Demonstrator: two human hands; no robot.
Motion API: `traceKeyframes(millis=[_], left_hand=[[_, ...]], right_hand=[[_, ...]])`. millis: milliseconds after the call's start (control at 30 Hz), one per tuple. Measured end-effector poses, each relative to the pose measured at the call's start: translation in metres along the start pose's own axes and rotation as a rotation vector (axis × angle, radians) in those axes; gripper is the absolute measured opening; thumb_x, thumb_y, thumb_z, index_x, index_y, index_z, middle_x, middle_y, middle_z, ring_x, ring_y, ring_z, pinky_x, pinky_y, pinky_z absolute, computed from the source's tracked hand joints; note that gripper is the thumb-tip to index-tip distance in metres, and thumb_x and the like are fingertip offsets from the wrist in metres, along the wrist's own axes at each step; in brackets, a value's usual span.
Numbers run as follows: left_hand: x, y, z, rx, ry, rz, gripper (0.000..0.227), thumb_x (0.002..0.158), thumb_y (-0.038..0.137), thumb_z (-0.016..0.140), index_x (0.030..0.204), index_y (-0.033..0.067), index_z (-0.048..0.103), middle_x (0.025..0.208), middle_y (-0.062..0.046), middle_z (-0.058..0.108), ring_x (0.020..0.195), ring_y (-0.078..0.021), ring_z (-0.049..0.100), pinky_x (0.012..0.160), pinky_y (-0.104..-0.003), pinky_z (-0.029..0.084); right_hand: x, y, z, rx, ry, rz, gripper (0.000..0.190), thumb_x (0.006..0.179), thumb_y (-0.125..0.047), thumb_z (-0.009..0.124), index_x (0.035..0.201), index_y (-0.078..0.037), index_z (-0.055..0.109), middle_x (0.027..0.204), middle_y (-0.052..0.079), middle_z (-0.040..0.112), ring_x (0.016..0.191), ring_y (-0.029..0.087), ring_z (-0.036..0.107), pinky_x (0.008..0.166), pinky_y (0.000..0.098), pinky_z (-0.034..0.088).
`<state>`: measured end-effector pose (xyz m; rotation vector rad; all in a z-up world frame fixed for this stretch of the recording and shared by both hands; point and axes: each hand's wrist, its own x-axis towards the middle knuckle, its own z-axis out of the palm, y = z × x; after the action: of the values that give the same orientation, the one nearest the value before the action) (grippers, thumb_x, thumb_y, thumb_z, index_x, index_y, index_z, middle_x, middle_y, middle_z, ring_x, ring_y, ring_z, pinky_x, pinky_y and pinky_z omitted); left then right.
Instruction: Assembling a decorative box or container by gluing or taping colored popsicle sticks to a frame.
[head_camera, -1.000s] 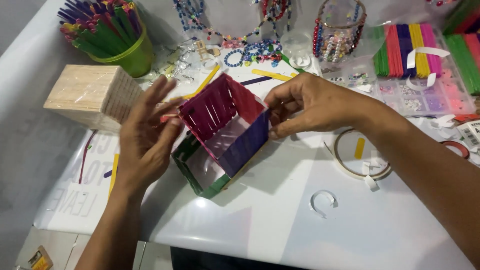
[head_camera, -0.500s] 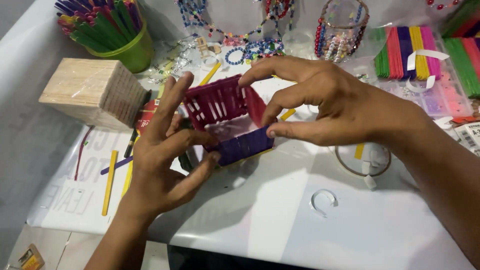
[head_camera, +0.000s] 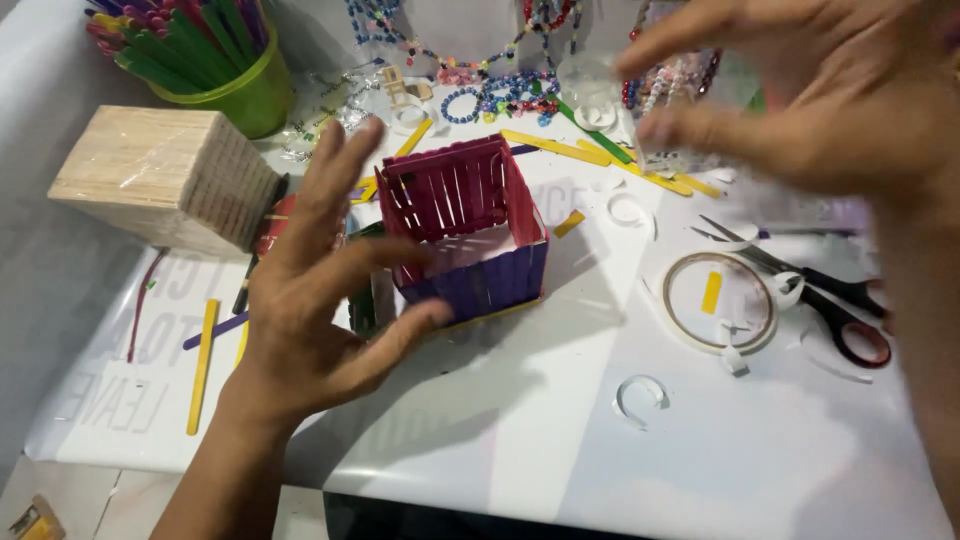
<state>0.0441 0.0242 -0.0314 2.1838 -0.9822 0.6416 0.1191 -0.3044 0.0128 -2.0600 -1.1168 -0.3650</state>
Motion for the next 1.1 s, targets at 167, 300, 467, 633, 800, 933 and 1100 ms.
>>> traceKeyframes(millis=[167, 300, 467, 633, 800, 933, 1100], left_hand=[[0.018, -0.001, -0.012, 0.115, 0.107, -0.015, 0.056, 0.090, 0.044, 0.069, 0.122, -0.0026, 0.069, 0.165, -0.028, 0.029, 0.161, -0.0452, 0.033, 0.139, -0.062, 0.034], [0.042, -0.018, -0.010, -0.083, 0.266, 0.053, 0.029, 0.107, 0.014, 0.066, 0.122, -0.0103, 0.064, 0.164, -0.026, 0.034, 0.165, -0.0419, 0.033, 0.147, -0.069, 0.043], [0.054, -0.040, 0.005, -0.019, 0.418, 0.181, 0.021, 0.111, 0.008, 0.064, 0.117, -0.0123, 0.064, 0.151, -0.027, 0.043, 0.152, -0.0422, 0.045, 0.134, -0.061, 0.049], [0.034, -0.033, 0.008, -0.176, 0.499, -0.064, 0.028, 0.111, 0.025, 0.058, 0.119, -0.0021, 0.059, 0.157, -0.026, 0.047, 0.155, -0.0415, 0.051, 0.118, -0.045, 0.060], [0.030, -0.034, -0.005, -0.277, 0.468, -0.042, 0.028, 0.109, 0.023, 0.057, 0.114, -0.0047, 0.061, 0.145, -0.028, 0.055, 0.144, -0.0383, 0.056, 0.113, -0.045, 0.061], [0.027, -0.040, -0.024, -0.464, 0.182, 0.017, 0.025, 0.101, 0.013, 0.058, 0.110, -0.0102, 0.061, 0.125, -0.032, 0.064, 0.125, -0.0401, 0.064, 0.116, -0.049, 0.052], [0.025, -0.056, -0.035, -0.360, -0.228, 0.108, 0.057, 0.080, 0.040, 0.077, 0.126, 0.0072, 0.068, 0.145, -0.015, 0.061, 0.148, -0.0430, 0.042, 0.129, -0.060, 0.032]], right_hand=[[-0.013, 0.060, -0.027, -0.324, -0.176, 0.691, 0.018, 0.100, -0.021, 0.070, 0.113, -0.019, 0.081, 0.093, -0.002, 0.076, 0.082, 0.010, 0.060, 0.070, 0.0285, 0.041], [0.000, 0.061, 0.006, -0.451, -0.495, 0.807, 0.023, 0.092, -0.023, 0.072, 0.112, -0.016, 0.081, 0.099, 0.004, 0.083, 0.083, 0.016, 0.075, 0.076, 0.0333, 0.056], [-0.002, 0.078, 0.055, -0.466, -0.335, 0.485, 0.031, 0.098, -0.024, 0.065, 0.124, -0.010, 0.075, 0.117, 0.011, 0.075, 0.103, 0.030, 0.069, 0.091, 0.0476, 0.055], [-0.016, 0.114, 0.080, -0.731, -0.328, 0.285, 0.020, 0.101, -0.028, 0.065, 0.100, -0.011, 0.076, 0.091, 0.004, 0.067, 0.072, 0.031, 0.068, 0.053, 0.0496, 0.054], [-0.015, 0.105, 0.078, -0.845, -0.348, 0.290, 0.033, 0.099, -0.025, 0.057, 0.075, -0.008, 0.071, 0.080, 0.003, 0.067, 0.065, 0.029, 0.067, 0.055, 0.0463, 0.053], [-0.014, 0.101, 0.044, -0.530, -0.136, 0.129, 0.012, 0.096, -0.011, 0.072, 0.103, -0.006, 0.081, 0.094, 0.010, 0.077, 0.080, 0.025, 0.071, 0.071, 0.0405, 0.057], [-0.002, 0.017, -0.014, -0.344, -0.095, 0.148, 0.008, 0.102, -0.005, 0.075, 0.106, 0.001, 0.078, 0.085, 0.011, 0.073, 0.059, 0.016, 0.058, 0.055, 0.0284, 0.043]])
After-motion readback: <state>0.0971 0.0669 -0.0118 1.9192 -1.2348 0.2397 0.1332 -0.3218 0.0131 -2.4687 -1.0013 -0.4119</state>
